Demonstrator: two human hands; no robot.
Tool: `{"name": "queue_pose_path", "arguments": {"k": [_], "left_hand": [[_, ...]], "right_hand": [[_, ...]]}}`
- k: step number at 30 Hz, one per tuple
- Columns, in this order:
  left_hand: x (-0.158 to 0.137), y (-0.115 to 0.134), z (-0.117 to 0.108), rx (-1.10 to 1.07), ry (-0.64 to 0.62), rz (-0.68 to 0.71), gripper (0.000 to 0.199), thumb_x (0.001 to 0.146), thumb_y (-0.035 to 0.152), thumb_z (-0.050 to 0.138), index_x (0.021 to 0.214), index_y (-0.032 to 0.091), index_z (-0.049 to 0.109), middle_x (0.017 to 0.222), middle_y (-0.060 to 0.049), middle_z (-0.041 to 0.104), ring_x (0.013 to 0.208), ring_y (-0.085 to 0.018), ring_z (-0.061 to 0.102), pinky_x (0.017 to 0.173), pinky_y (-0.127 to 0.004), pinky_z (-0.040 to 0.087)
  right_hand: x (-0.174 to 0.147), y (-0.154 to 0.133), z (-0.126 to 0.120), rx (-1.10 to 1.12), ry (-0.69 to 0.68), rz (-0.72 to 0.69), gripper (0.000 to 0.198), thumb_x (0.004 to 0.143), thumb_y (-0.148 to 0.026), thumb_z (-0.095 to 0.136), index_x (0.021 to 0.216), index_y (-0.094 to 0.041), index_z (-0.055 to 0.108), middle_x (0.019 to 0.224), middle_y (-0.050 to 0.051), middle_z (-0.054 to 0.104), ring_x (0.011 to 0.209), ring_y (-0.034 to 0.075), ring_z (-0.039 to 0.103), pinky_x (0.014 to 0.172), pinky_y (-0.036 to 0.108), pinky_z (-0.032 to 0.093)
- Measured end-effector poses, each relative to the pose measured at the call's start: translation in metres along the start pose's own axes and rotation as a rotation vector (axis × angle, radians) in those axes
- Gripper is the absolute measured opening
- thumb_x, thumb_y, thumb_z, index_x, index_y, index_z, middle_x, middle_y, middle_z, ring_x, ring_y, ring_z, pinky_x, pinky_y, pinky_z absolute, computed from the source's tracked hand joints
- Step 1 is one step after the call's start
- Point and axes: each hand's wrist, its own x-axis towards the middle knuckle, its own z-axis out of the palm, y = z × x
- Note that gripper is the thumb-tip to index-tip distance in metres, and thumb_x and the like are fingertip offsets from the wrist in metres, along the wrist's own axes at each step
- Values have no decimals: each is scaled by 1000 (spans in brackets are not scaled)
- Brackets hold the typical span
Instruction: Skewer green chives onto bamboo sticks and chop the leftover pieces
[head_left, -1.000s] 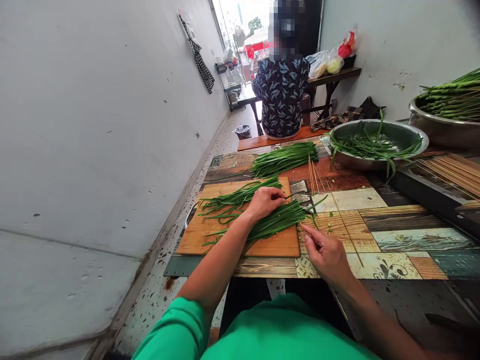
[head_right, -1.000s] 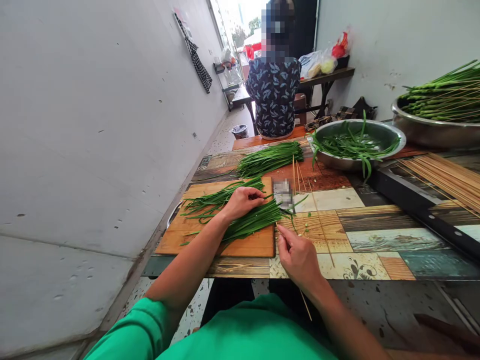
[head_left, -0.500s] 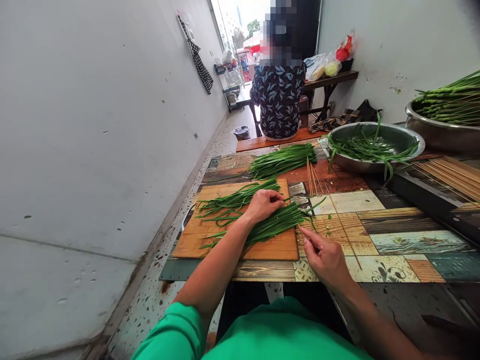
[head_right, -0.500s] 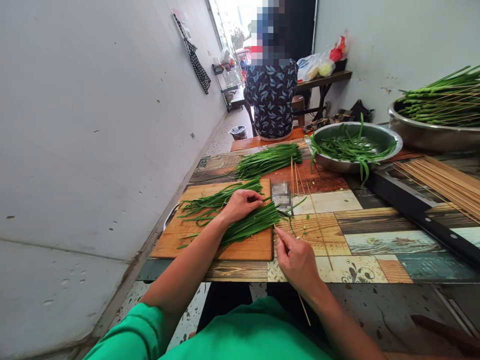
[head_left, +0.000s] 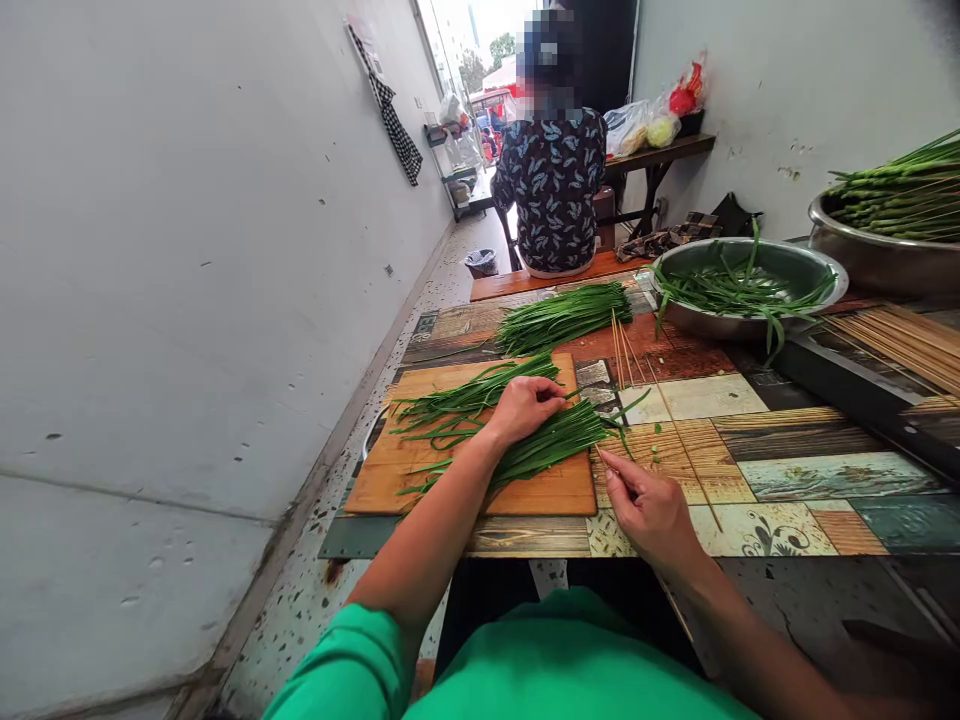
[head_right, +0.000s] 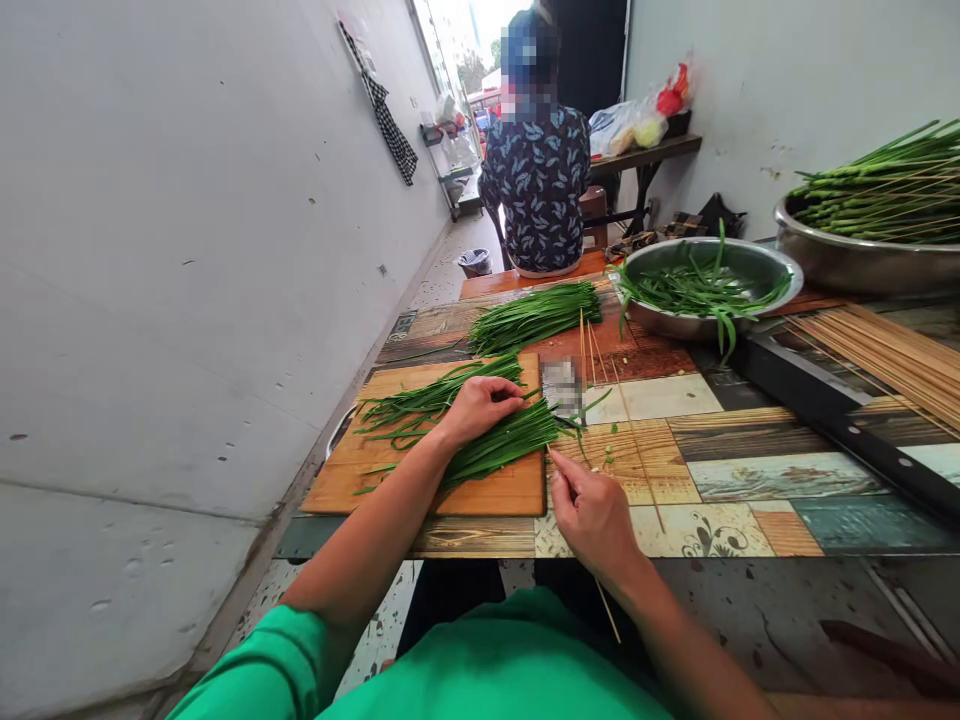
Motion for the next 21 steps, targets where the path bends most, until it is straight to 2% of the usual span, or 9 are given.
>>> {"name": "queue_pose_path", "arguments": {"k": [10,15,18,21], "left_hand": [[-2,2,-3,-13,4,31,15,76,21,65,85,14,75,72,-1,70,63,-10,57,62,-21,42],[-4,4,-5,68,6,87,15,77,19,66,88,19,76,88,-2,75,80,-14,65,77,-23,47],[-7,3,-8,104,-60,143,17,79,17,64,91,21,76,92,-3,74,87,-15,66,84,-23,47],[-9,3,-16,180,-202,212,23,84,17,57,98,22,75,98,-3,73,91,-15,65,86,-24,46]], "right_hand": [[2,-1,-1,12,-3,-16,37,87,-25,43,107,-11,72,77,8,74,47,13,59,49,23,49],[0,1,0,-3,-7,-7,38,87,-25,44,109,-10,71,76,8,73,42,12,55,45,22,46],[0,2,0,-8,10,-18,36,87,-24,45,108,-11,71,79,8,74,45,12,58,46,22,46],[0,0,0,-10,12,-30,35,87,-23,44,107,-13,71,88,9,74,54,14,64,52,23,51]]}}
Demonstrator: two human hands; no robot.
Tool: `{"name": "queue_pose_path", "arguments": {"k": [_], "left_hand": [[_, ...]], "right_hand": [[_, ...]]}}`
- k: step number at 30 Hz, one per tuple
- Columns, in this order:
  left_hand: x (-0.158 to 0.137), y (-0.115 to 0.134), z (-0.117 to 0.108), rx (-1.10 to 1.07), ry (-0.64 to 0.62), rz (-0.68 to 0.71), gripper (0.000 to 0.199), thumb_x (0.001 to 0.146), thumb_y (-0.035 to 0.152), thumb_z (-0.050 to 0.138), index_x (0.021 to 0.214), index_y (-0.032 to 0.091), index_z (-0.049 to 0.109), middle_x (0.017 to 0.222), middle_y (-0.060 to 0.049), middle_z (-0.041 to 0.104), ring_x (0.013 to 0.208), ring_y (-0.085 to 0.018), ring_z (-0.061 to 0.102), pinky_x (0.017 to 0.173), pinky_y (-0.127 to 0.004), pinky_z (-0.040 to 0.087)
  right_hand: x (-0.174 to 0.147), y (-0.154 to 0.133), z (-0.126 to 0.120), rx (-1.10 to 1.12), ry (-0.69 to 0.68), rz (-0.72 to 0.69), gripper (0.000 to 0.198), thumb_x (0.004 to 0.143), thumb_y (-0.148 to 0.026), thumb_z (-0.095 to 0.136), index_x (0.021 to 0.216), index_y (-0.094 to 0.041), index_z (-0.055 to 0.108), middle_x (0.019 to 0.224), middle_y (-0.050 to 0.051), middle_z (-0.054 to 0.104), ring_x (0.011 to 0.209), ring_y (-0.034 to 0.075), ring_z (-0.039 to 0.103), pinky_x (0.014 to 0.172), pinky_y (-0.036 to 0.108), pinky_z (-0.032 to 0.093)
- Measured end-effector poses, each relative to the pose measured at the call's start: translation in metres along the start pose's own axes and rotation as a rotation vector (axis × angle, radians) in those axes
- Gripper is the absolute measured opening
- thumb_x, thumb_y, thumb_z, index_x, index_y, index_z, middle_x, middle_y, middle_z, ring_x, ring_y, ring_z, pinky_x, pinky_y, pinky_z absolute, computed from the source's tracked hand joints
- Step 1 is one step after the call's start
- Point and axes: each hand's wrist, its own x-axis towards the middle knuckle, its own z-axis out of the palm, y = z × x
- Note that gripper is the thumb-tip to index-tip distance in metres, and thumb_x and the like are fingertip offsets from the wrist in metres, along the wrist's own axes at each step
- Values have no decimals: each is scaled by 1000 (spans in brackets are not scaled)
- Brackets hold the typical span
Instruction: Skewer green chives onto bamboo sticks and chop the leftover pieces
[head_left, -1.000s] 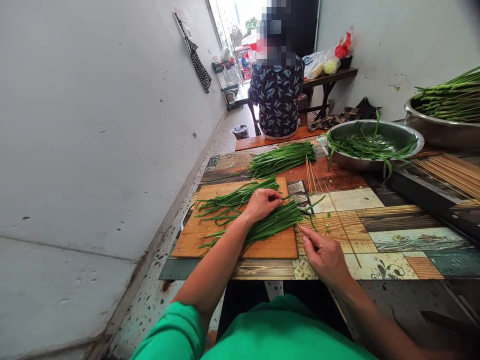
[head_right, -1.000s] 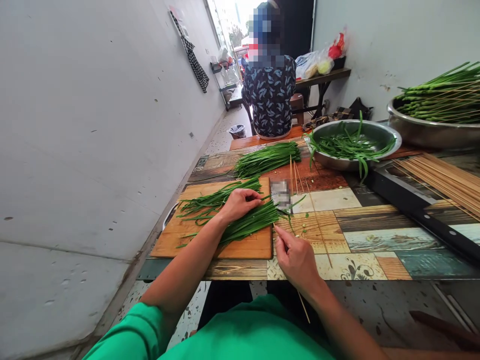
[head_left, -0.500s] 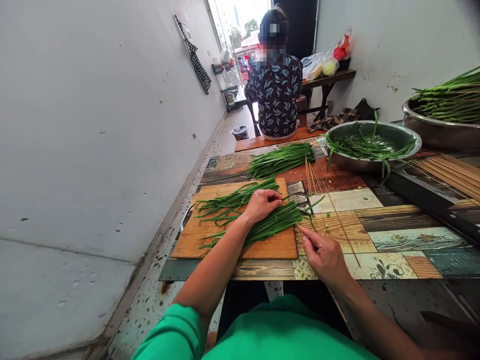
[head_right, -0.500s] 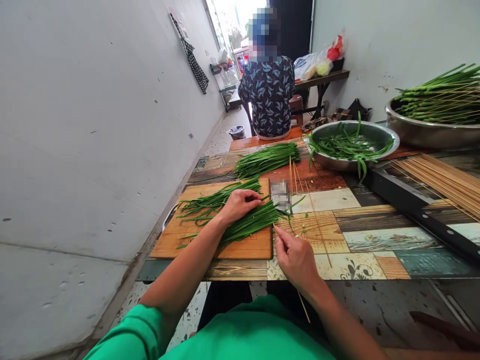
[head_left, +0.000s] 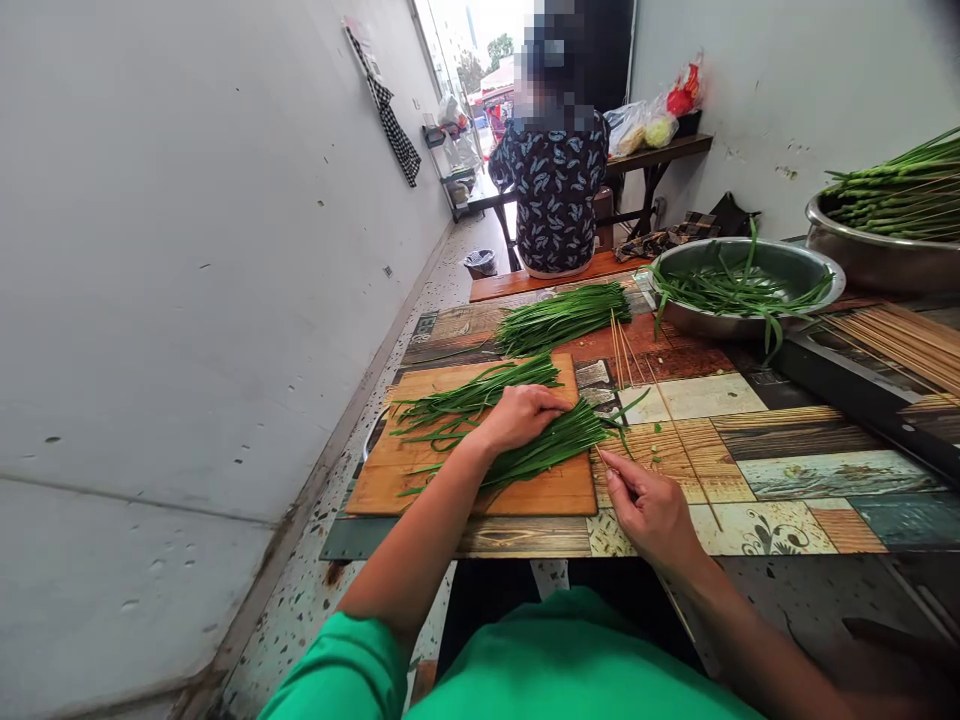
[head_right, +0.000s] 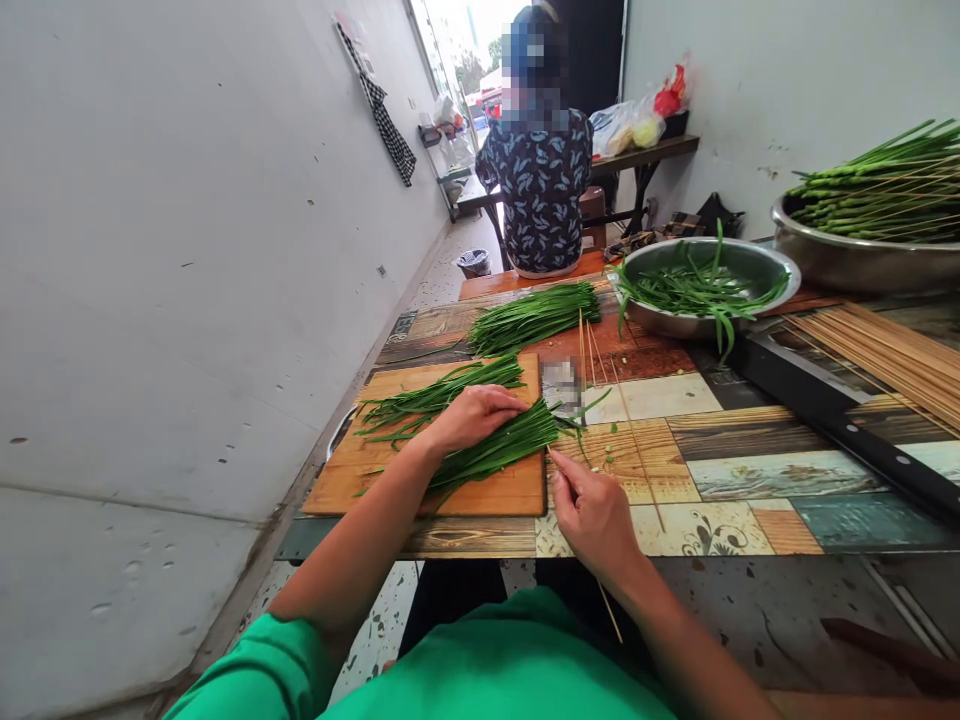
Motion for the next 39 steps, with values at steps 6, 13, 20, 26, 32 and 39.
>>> {"name": "queue_pose_path", "arguments": {"k": [6,13,20,26,32,39], "left_hand": [[9,-4,-20,242,163,-208,19,81,19,59,91,19,75,89,-4,69,82,-17,61,80,-29,44],[30,-16,-19,491,77,-176,14,79,26,63,88,20,73,91,-6,67,93,-23,58,87,-37,37],[33,-13,-12,620,33,-37,20,85,21,52,89,20,72,92,-9,66,100,-24,55,92,-39,35],[28,-14,-9,347,154,-76,15,81,23,57,86,19,71,95,-5,67,90,-19,60,83,-33,40],[27,-20,-8,275,134,-61,23,73,12,63,95,17,68,82,0,67,73,-14,57,71,-26,41],[27,-24,-12,174,138,-97,12,74,20,68,86,18,72,73,0,64,67,-12,54,63,-23,41]], "right_hand": [[1,-1,1,-54,7,-54,36,86,-22,45,107,-9,71,84,9,74,55,15,66,51,23,51],[0,1,2,-67,20,-78,35,88,-22,44,106,-9,71,80,9,74,54,15,65,51,22,51],[0,0,1,-59,22,-76,35,88,-22,44,106,-8,71,75,8,73,49,13,62,47,20,47],[0,1,2,-45,26,-73,36,87,-22,44,105,-6,71,77,9,74,48,12,62,43,20,44],[1,-1,0,-43,30,-67,36,87,-22,45,104,-6,71,77,9,73,47,12,61,42,20,43],[1,-1,0,-34,18,-59,36,87,-22,44,104,-6,71,78,9,74,48,13,61,43,21,44]]}}
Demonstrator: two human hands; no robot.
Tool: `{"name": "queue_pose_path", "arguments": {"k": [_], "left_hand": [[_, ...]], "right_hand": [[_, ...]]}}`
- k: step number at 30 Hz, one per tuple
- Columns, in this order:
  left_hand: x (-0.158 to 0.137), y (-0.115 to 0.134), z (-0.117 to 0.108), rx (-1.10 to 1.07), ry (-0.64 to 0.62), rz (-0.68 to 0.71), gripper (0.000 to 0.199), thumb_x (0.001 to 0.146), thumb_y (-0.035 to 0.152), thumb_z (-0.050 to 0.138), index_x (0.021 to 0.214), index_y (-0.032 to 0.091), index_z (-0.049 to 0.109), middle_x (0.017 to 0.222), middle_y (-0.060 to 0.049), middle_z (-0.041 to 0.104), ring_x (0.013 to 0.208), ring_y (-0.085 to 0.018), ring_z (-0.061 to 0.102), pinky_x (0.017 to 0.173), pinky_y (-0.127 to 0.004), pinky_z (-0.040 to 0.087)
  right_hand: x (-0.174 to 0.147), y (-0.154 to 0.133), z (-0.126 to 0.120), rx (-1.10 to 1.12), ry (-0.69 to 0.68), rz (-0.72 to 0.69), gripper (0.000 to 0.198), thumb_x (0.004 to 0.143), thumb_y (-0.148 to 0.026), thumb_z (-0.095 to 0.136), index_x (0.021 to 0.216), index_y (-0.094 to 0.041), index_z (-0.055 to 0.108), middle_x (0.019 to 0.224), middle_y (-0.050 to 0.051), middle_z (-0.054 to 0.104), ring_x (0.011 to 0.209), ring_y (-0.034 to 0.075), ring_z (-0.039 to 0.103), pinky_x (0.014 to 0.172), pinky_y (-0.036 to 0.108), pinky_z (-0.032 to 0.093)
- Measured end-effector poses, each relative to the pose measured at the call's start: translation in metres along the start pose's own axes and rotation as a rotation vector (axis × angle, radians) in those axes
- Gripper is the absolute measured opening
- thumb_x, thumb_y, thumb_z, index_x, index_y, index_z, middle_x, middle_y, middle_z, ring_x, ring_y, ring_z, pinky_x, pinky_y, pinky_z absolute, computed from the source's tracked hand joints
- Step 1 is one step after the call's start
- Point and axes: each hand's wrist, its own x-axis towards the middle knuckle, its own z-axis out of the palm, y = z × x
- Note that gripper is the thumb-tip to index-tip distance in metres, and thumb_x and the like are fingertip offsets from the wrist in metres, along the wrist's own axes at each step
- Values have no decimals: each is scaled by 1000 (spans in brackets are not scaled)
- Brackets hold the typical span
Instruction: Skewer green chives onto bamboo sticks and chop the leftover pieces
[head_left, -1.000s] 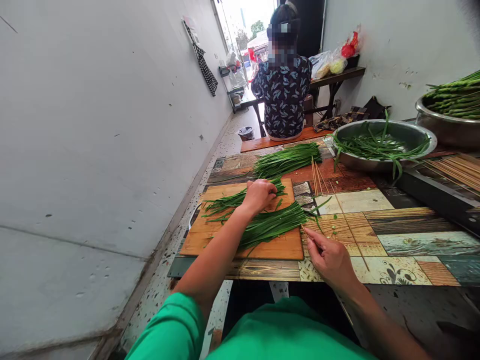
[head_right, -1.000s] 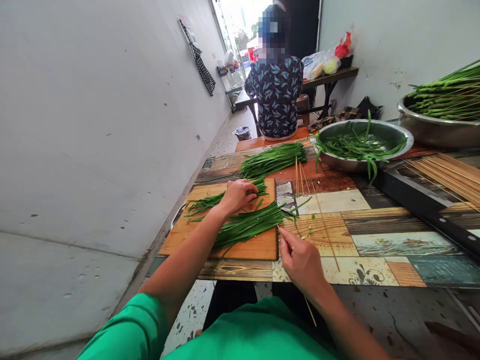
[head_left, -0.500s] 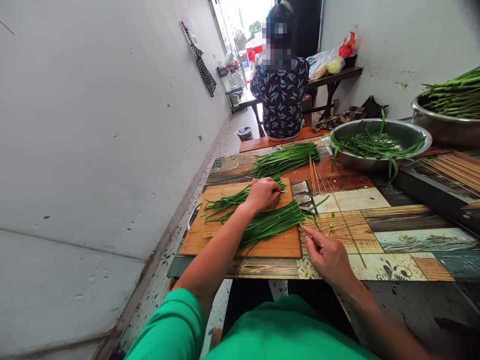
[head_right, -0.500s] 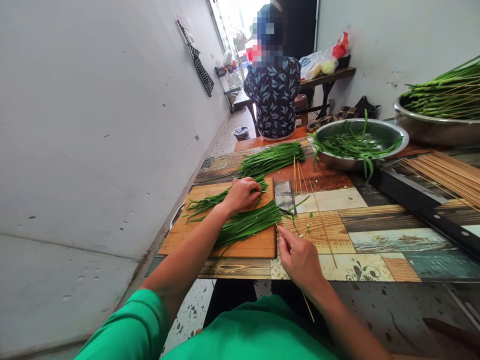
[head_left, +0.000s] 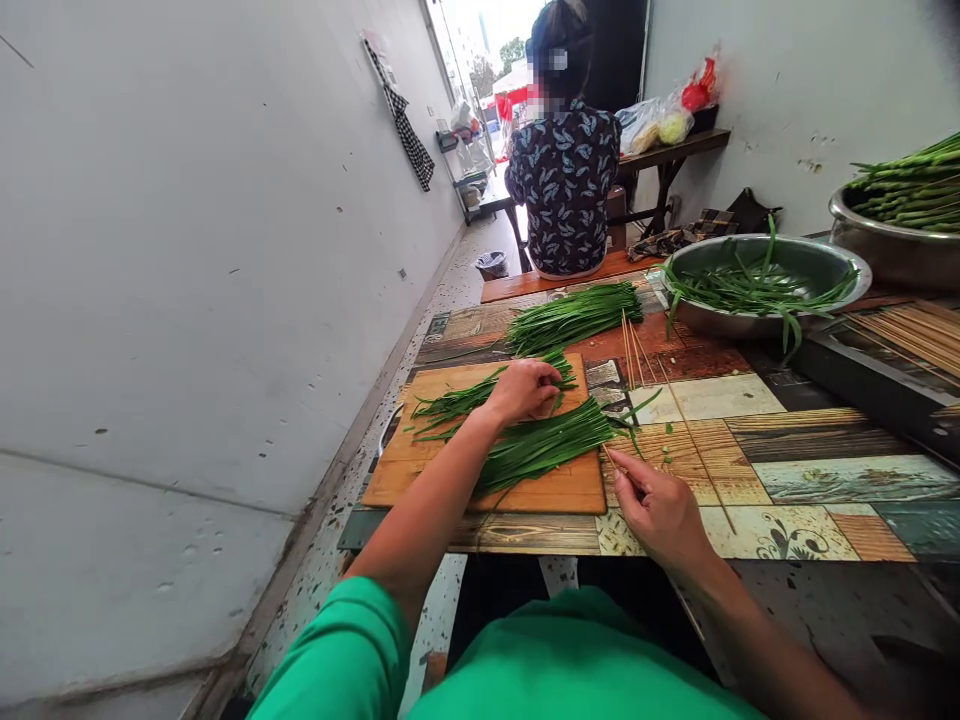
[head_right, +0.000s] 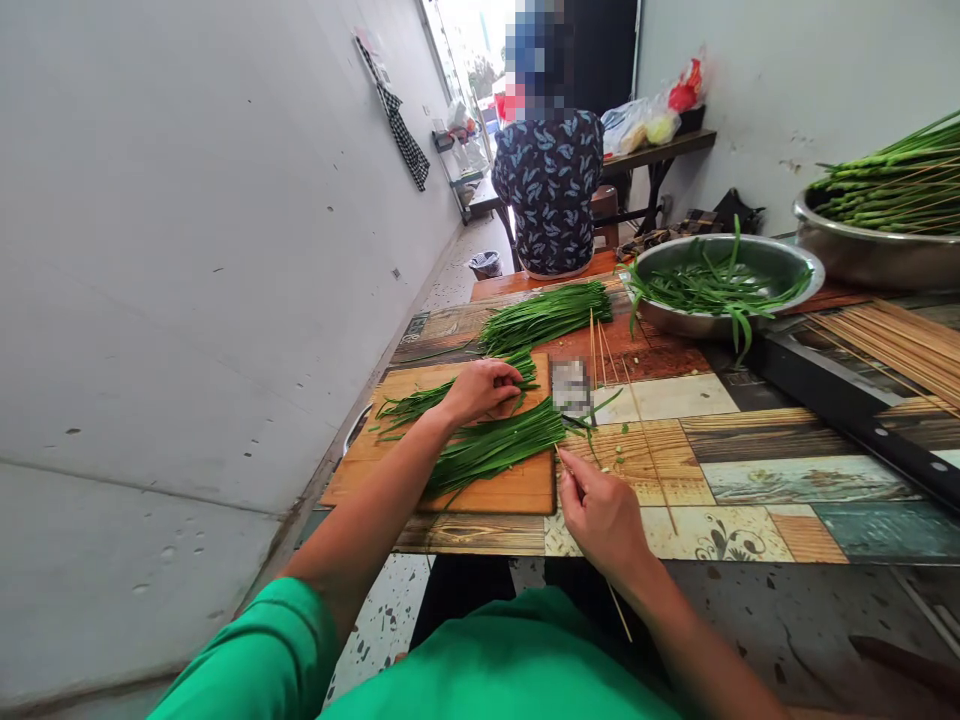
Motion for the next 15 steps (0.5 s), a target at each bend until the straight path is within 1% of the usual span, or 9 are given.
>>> {"name": "queue_pose_path", "arguments": {"k": [3,4,9,13,15], "left_hand": [[-2,5,-2,-82,77,-22,10,75,23,67,80,16,73,76,-1,66,70,-12,56,66,-22,42],[-3,7,-2,-128,78,-38,11,75,24,67,79,16,73,74,-1,66,69,-11,56,66,-22,42],[-10,14,2,-345,-48,-166,18,74,28,66,81,13,73,57,3,60,50,-8,49,51,-20,37],[-13,17,6,-422,-46,-233,22,74,27,66,89,13,74,54,4,59,45,-7,45,48,-19,35],[-14,20,7,-422,-49,-254,22,74,28,66,89,13,74,55,3,60,45,-7,45,48,-20,35]], "right_hand": [[0,1,1,0,-3,1,36,87,-22,44,104,-6,71,78,9,74,47,12,61,43,21,45],[0,2,1,5,-5,3,36,87,-22,44,105,-6,70,79,9,74,47,12,61,43,21,45],[-1,2,1,33,-12,27,36,87,-24,44,106,-7,70,82,9,74,48,12,61,45,21,45],[-1,1,1,52,-34,68,37,88,-25,45,109,-8,69,79,8,74,46,11,58,45,21,45],[-1,1,1,51,-43,85,37,87,-26,44,109,-9,69,78,8,74,45,12,58,45,22,45]]}}
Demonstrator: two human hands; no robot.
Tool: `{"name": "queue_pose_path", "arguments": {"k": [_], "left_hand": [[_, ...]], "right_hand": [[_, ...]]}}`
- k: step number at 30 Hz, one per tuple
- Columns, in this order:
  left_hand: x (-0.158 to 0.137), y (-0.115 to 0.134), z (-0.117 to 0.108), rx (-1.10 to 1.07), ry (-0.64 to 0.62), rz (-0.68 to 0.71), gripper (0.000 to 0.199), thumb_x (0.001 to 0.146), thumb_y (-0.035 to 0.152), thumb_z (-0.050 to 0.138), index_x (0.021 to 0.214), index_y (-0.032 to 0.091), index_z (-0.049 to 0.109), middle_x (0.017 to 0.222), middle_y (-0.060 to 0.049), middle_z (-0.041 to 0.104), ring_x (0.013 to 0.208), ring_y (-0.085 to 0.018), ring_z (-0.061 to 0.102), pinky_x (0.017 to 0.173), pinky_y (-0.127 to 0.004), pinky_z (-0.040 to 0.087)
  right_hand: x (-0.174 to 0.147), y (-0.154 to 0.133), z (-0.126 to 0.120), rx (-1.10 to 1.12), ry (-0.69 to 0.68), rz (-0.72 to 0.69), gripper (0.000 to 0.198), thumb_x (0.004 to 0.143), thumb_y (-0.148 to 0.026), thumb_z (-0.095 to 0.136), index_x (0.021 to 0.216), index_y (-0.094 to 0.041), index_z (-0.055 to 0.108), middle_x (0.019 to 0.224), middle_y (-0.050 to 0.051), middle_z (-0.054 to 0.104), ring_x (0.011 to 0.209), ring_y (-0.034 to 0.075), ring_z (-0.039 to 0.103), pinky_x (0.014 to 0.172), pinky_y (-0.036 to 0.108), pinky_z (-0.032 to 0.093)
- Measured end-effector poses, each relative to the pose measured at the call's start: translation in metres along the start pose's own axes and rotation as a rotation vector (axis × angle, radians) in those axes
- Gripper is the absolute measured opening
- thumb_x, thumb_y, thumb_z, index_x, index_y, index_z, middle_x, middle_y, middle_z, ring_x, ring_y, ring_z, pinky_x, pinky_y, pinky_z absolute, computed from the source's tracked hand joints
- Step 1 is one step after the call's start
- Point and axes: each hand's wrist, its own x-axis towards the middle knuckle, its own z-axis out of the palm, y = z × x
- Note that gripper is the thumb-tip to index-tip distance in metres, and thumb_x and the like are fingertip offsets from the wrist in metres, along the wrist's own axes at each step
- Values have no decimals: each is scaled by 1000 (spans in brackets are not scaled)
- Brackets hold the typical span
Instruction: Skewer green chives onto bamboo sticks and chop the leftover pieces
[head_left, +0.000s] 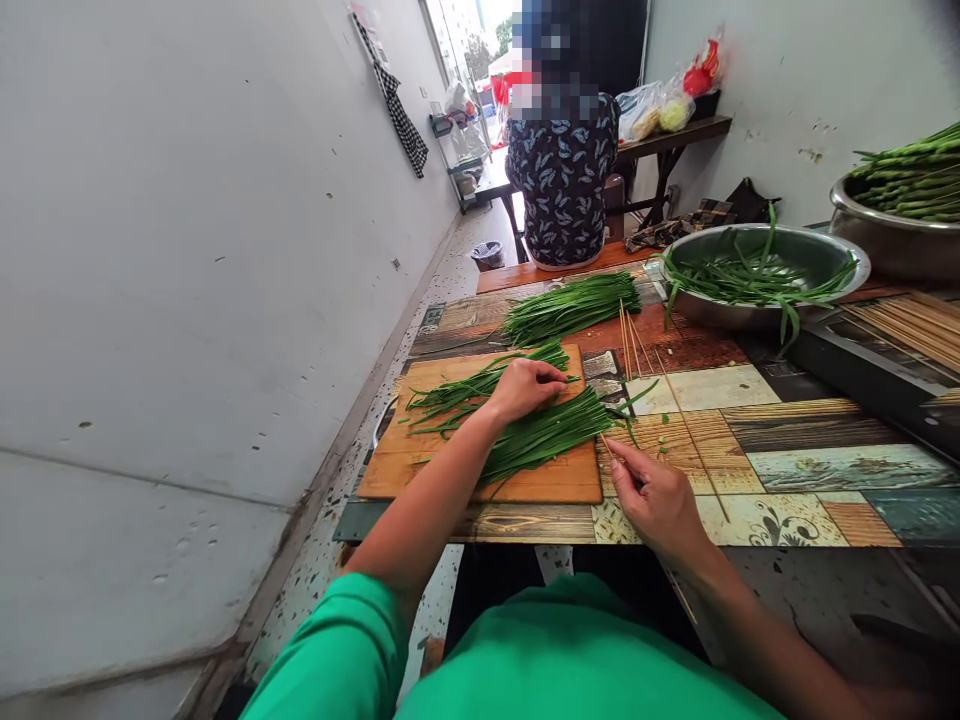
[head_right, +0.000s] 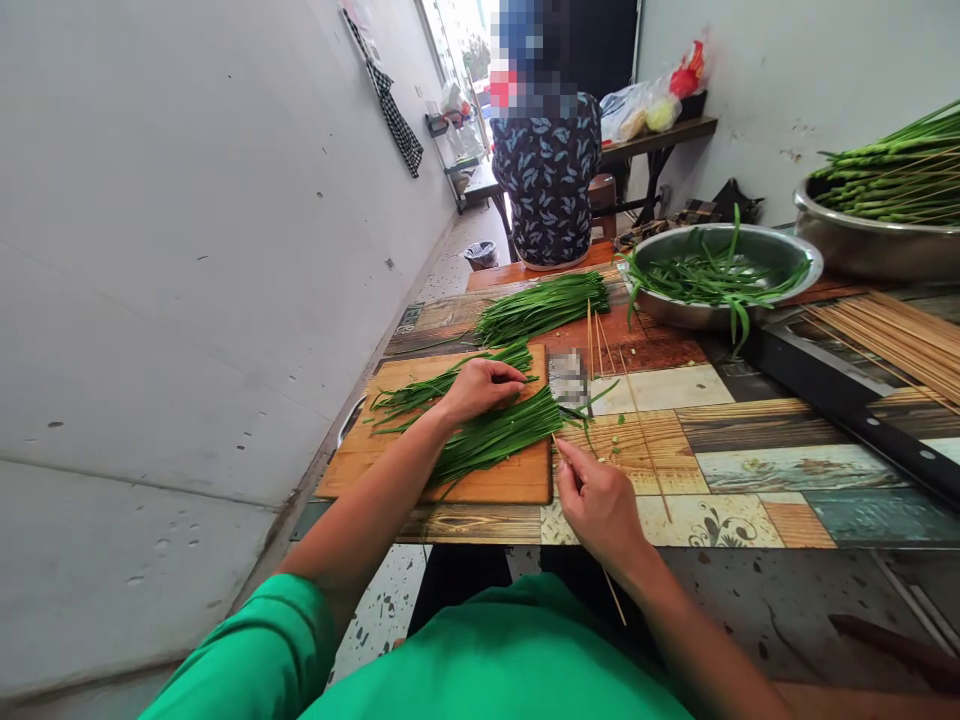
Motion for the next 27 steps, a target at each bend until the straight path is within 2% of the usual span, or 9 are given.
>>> {"name": "queue_pose_path", "arguments": {"k": [5,12,23,27], "left_hand": [[-1,4,3,37,-7,33,20,74,27,66,83,13,75,61,1,65,52,-8,50,53,-20,38],[-1,5,5,61,13,48,19,73,28,67,82,13,75,64,0,66,56,-8,51,57,-21,38],[-1,5,10,140,77,109,13,73,24,71,80,15,77,70,-1,71,61,-10,57,61,-21,42],[-1,5,12,133,55,144,12,73,20,70,81,15,77,76,-3,74,66,-12,61,65,-21,45]], "right_hand": [[0,1,0,3,6,15,37,87,-28,44,109,-13,70,83,8,74,48,12,59,48,22,47],[0,1,1,21,9,23,37,87,-27,46,109,-9,70,87,10,74,47,12,59,45,22,44],[0,1,1,10,6,32,38,87,-28,45,108,-11,70,80,9,74,42,11,55,44,22,43],[0,1,1,-7,20,14,38,87,-28,44,107,-11,71,73,7,73,40,11,53,42,23,42]]}}
